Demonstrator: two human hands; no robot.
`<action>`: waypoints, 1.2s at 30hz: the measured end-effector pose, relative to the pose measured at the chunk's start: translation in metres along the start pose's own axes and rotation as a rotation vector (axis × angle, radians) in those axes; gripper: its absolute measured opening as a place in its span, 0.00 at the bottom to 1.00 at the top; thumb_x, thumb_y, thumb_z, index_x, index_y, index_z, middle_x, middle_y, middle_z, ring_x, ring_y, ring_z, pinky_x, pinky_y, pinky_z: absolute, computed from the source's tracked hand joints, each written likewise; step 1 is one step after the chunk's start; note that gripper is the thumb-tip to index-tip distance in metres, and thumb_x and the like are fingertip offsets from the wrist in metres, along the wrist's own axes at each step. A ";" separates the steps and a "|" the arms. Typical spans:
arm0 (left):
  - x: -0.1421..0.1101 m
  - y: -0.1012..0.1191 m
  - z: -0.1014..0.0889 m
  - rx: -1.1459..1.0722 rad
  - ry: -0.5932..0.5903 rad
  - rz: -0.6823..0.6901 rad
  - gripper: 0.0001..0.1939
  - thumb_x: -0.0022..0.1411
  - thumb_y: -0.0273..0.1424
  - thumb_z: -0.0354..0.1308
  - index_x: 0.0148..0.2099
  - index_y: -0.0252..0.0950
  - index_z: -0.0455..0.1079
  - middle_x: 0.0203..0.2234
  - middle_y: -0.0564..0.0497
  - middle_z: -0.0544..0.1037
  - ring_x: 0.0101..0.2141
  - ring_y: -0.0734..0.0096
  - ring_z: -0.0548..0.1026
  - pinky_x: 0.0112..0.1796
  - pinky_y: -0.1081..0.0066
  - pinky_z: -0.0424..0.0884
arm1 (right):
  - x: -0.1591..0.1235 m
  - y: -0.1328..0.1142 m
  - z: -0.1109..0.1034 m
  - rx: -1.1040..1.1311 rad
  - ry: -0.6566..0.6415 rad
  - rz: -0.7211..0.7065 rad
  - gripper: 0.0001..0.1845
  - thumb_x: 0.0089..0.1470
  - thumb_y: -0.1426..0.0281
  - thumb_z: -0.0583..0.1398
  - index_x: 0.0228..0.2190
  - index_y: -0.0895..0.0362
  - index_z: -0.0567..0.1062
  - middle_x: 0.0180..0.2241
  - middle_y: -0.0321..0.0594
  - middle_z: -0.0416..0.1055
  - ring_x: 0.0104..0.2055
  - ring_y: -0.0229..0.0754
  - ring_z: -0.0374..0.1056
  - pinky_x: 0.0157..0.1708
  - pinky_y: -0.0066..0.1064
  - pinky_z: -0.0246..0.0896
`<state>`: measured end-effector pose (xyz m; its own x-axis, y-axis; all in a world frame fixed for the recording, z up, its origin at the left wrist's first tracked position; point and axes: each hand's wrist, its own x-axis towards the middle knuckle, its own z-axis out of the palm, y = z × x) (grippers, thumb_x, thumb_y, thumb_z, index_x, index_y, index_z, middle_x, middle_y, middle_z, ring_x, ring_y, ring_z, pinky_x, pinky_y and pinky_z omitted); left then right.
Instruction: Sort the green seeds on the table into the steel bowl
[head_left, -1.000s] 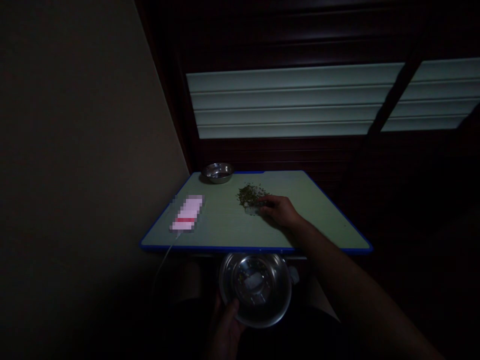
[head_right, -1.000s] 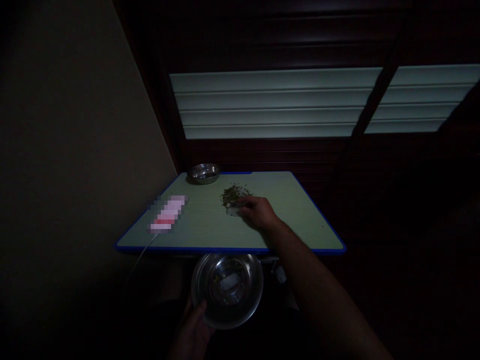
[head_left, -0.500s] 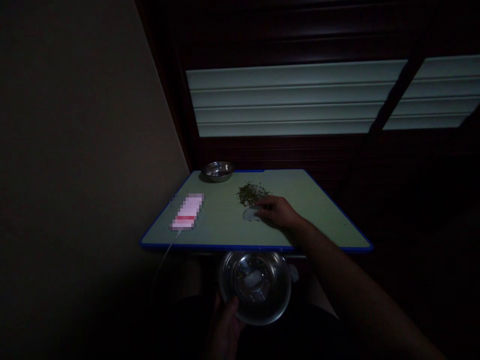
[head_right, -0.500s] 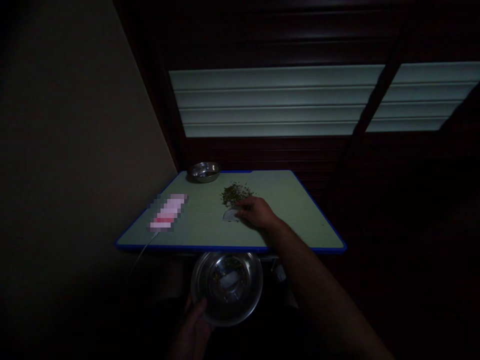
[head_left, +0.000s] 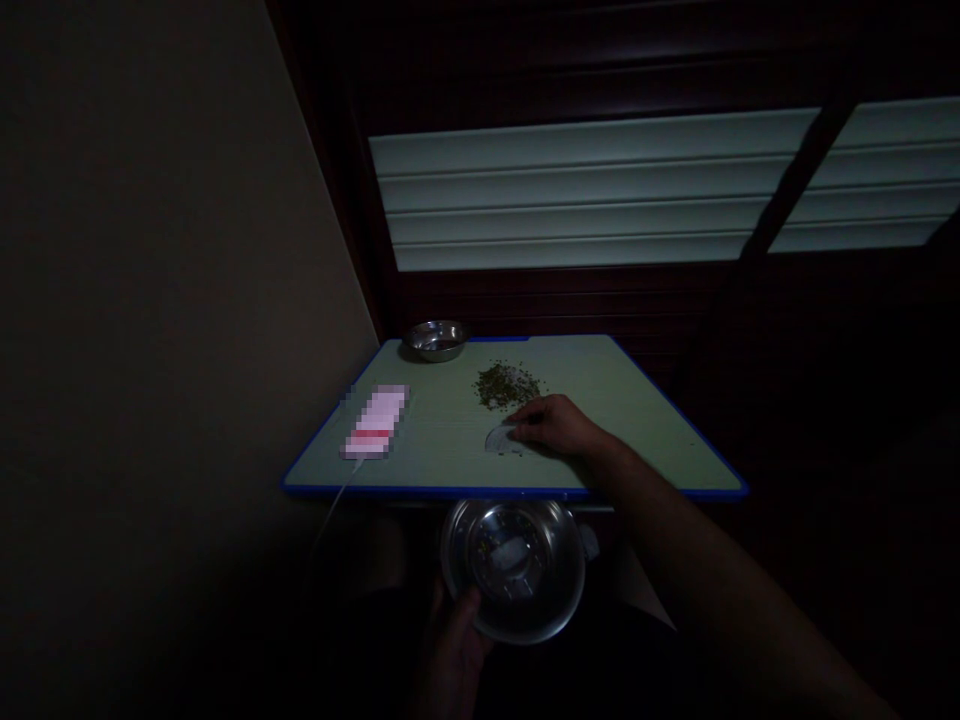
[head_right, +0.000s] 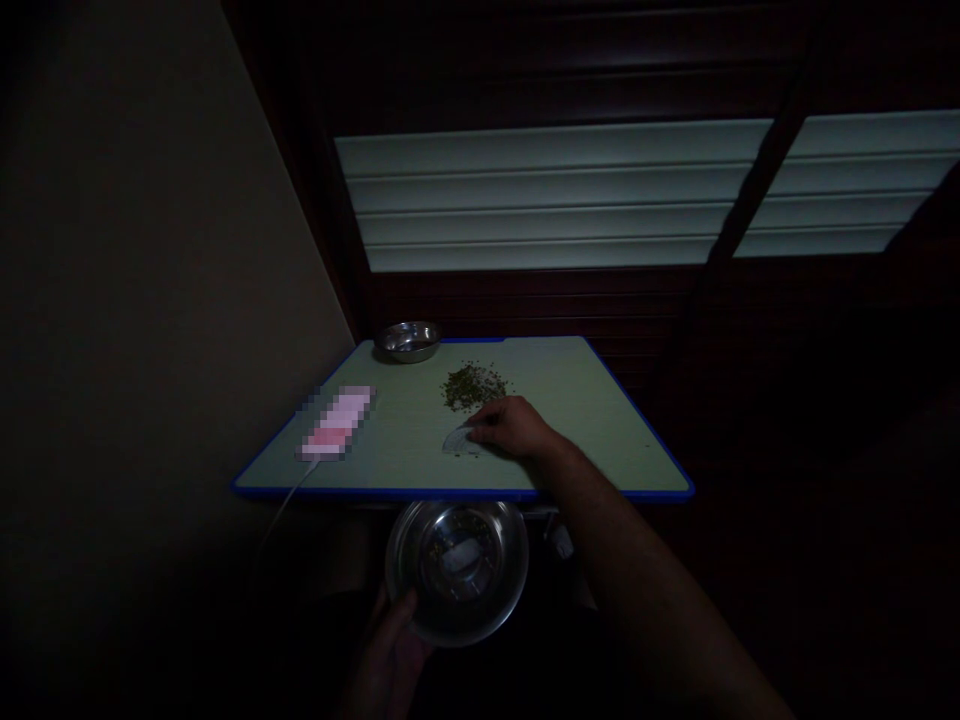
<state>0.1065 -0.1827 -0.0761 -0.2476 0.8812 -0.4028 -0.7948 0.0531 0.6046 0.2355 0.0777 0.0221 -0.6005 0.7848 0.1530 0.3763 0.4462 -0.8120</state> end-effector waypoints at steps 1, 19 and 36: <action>0.000 0.000 0.000 0.004 -0.004 -0.001 0.37 0.58 0.35 0.63 0.67 0.54 0.55 0.58 0.48 0.74 0.57 0.53 0.71 0.58 0.51 0.63 | -0.001 -0.001 0.000 0.006 -0.001 0.012 0.14 0.41 0.68 0.70 0.34 0.57 0.84 0.32 0.42 0.81 0.33 0.43 0.74 0.35 0.31 0.67; 0.001 0.003 0.001 0.019 -0.012 0.010 0.36 0.59 0.35 0.63 0.67 0.56 0.56 0.59 0.51 0.73 0.59 0.54 0.68 0.58 0.53 0.64 | -0.010 -0.011 0.005 0.201 -0.201 0.067 0.18 0.35 0.62 0.72 0.28 0.62 0.81 0.22 0.37 0.74 0.23 0.34 0.64 0.25 0.27 0.59; 0.005 -0.001 -0.004 -0.006 0.002 0.013 0.34 0.59 0.34 0.63 0.66 0.55 0.58 0.58 0.50 0.74 0.58 0.54 0.70 0.57 0.52 0.64 | -0.013 -0.012 0.003 0.191 -0.334 0.002 0.16 0.34 0.63 0.73 0.23 0.62 0.79 0.21 0.36 0.74 0.23 0.33 0.64 0.26 0.27 0.59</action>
<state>0.1042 -0.1799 -0.0818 -0.2585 0.8809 -0.3965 -0.7948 0.0394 0.6056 0.2361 0.0610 0.0281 -0.8086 0.5882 -0.0156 0.2588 0.3317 -0.9072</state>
